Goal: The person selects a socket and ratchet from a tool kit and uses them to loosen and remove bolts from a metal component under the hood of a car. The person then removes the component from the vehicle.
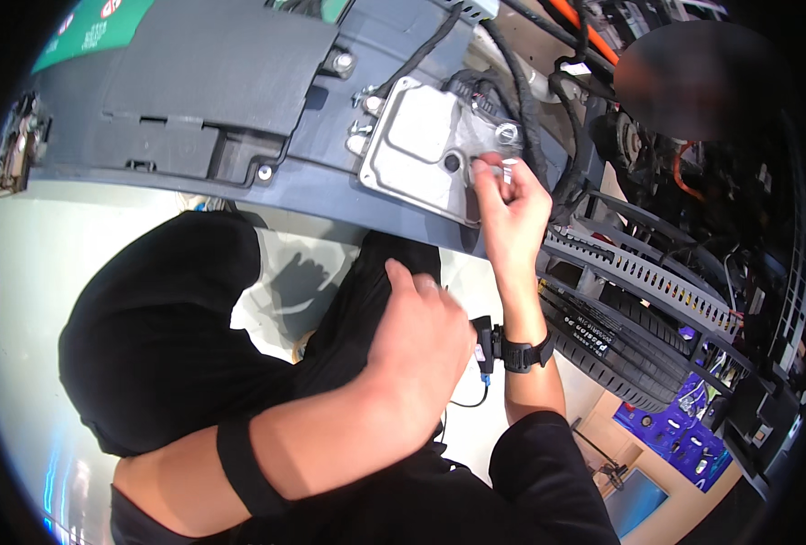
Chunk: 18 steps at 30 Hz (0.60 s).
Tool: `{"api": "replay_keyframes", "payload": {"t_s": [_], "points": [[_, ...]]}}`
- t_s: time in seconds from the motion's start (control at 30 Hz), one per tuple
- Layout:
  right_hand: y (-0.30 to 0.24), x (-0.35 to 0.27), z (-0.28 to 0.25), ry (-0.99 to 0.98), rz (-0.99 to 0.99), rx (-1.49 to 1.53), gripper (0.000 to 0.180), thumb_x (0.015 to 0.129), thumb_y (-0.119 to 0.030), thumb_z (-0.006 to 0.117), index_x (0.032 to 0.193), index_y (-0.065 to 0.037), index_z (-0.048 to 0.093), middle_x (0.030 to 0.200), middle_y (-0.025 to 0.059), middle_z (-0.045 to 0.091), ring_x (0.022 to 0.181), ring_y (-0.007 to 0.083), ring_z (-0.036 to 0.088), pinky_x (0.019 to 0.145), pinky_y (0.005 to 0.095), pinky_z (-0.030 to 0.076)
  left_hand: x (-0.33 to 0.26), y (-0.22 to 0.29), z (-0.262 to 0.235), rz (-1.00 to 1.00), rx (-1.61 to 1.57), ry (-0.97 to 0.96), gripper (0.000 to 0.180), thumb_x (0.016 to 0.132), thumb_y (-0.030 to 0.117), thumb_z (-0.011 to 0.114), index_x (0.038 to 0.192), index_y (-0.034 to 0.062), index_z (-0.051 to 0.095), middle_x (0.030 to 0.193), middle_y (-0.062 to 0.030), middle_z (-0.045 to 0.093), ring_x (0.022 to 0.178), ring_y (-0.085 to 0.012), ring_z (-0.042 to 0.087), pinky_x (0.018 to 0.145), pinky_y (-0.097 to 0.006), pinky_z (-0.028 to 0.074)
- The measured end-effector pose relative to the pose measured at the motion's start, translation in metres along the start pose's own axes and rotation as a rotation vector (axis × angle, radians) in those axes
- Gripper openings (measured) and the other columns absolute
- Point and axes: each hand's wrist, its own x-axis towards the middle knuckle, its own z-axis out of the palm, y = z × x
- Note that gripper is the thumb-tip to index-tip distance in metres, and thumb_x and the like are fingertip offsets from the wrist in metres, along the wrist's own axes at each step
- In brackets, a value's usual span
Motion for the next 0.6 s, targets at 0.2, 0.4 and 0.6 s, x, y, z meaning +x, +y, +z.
{"api": "replay_keyframes", "payload": {"t_s": [0.2,0.4,0.6], "points": [[0.038,0.005,-0.029,0.144,0.228,0.633,0.022,0.1,-0.018,0.051,0.109,-0.002,0.065,0.072,-0.0015,0.054,0.065,0.0065,0.052,0.061,0.0218,0.042,0.044,-0.06,0.001,-0.267,-0.238,0.866,0.045,0.081,0.013,0.065,0.121,-0.0059,0.053,0.124,-0.0211,0.052,0.115,-0.0336,0.052,0.099,-0.042,0.043],[0.047,0.02,-0.023,0.071,0.225,0.591,0.033,0.101,-0.023,0.049,0.124,-0.001,0.059,0.126,0.0077,0.061,0.117,0.0179,0.055,0.099,0.032,0.041,0.062,-0.095,-0.014,-0.302,-0.246,0.692,0.081,0.075,0.011,0.076,0.14,-0.005,0.031,0.146,-0.0215,0.033,0.134,-0.0378,0.036,0.108,-0.042,0.036],[0.026,0.014,-0.001,0.081,0.155,0.507,0.029,0.097,-0.015,0.052,0.119,0.001,0.062,0.119,0.0103,0.063,0.114,0.0152,0.054,0.101,0.0291,0.036,0.072,-0.123,-0.02,-0.065,-0.481,0.778,0.087,0.066,0.004,0.08,0.139,-0.0033,0.032,0.135,-0.0256,0.043,0.127,-0.0417,0.043,0.106,-0.044,0.037]]}}
